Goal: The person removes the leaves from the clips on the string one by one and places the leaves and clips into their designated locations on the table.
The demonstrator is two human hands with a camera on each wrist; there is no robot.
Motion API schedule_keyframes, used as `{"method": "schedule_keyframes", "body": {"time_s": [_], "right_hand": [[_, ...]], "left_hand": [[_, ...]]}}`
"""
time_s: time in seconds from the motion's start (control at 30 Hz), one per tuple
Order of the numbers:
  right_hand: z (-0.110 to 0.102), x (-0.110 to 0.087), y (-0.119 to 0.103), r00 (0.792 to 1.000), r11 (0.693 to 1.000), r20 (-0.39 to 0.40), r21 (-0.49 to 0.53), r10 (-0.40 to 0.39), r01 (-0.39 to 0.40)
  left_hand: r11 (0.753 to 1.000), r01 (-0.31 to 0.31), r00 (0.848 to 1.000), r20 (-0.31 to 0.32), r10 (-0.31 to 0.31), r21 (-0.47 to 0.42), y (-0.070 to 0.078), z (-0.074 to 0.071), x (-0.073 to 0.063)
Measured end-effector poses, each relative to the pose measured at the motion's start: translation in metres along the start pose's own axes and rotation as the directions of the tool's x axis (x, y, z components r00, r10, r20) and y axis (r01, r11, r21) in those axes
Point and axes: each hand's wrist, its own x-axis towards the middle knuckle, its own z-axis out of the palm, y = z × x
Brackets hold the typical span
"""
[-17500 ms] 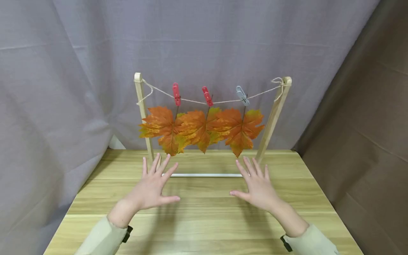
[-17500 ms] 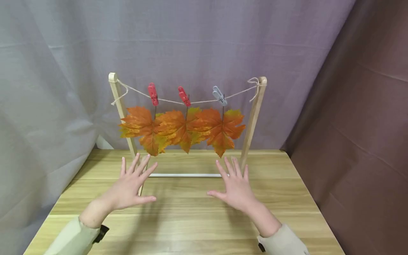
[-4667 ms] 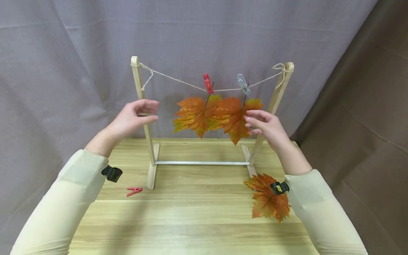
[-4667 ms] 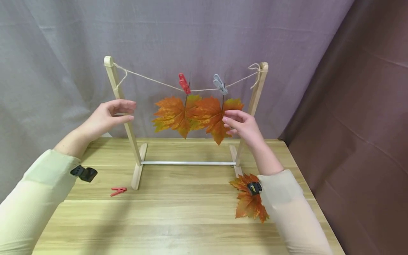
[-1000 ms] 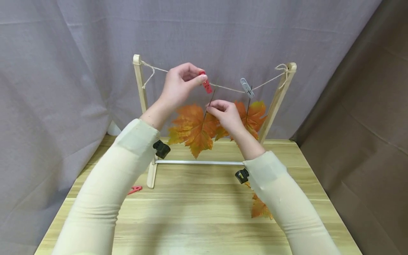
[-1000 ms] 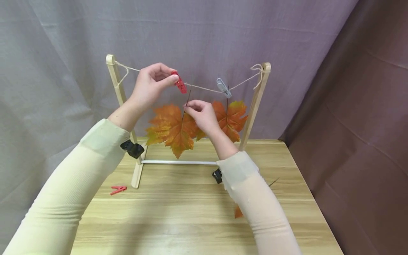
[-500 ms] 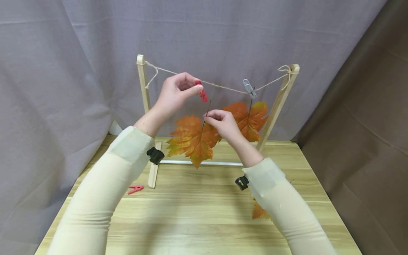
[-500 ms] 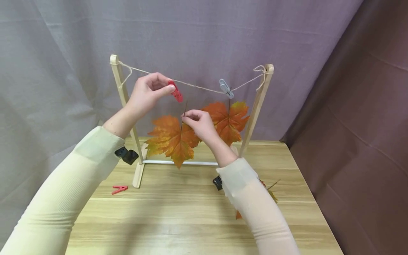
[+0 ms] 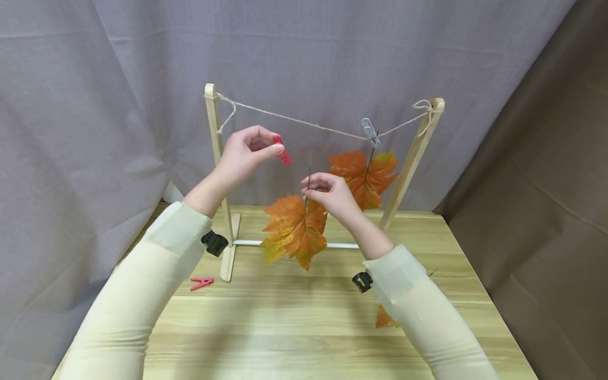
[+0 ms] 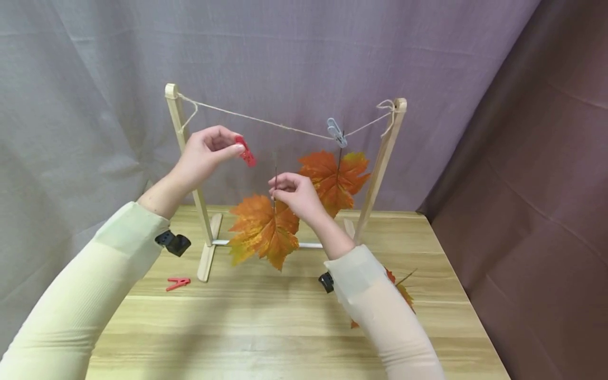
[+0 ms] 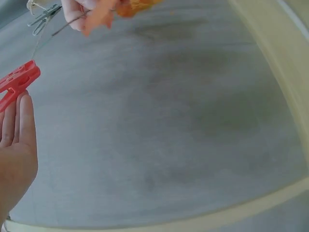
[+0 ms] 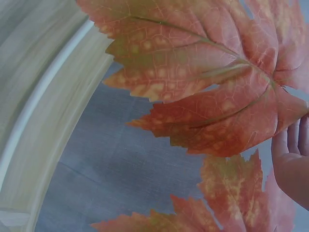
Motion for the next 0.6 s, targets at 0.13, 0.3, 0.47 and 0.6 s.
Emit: {"method": "schedule_keyframes", "body": {"time_s": [0.13,0.3,0.47,0.6], "right_hand": [[-0.001,-0.002,0.002,1.000,0.999,-0.001,0.032,0.014,-0.014],[-0.003,-0.004,0.005,1.000,0.999,-0.005,0.047,0.024,-0.024],[-0.006,-0.008,0.006,1.000,1.000,-0.006,0.008,0.026,-0.026],[-0.010,-0.012,0.008,0.999,0.999,0.005,0.012,0.034,-0.034]], "left_hand": [[1.000,0.020,0.999,0.047,-0.019,-0.008,-0.008,-0.003,-0.007],[0.998,0.059,0.994,0.087,-0.059,0.005,-0.019,-0.009,-0.016],[0.996,0.085,0.993,0.087,-0.085,0.006,-0.030,-0.017,-0.025],[0.996,0.094,0.992,0.079,-0.094,0.005,-0.040,-0.025,-0.032]]}}
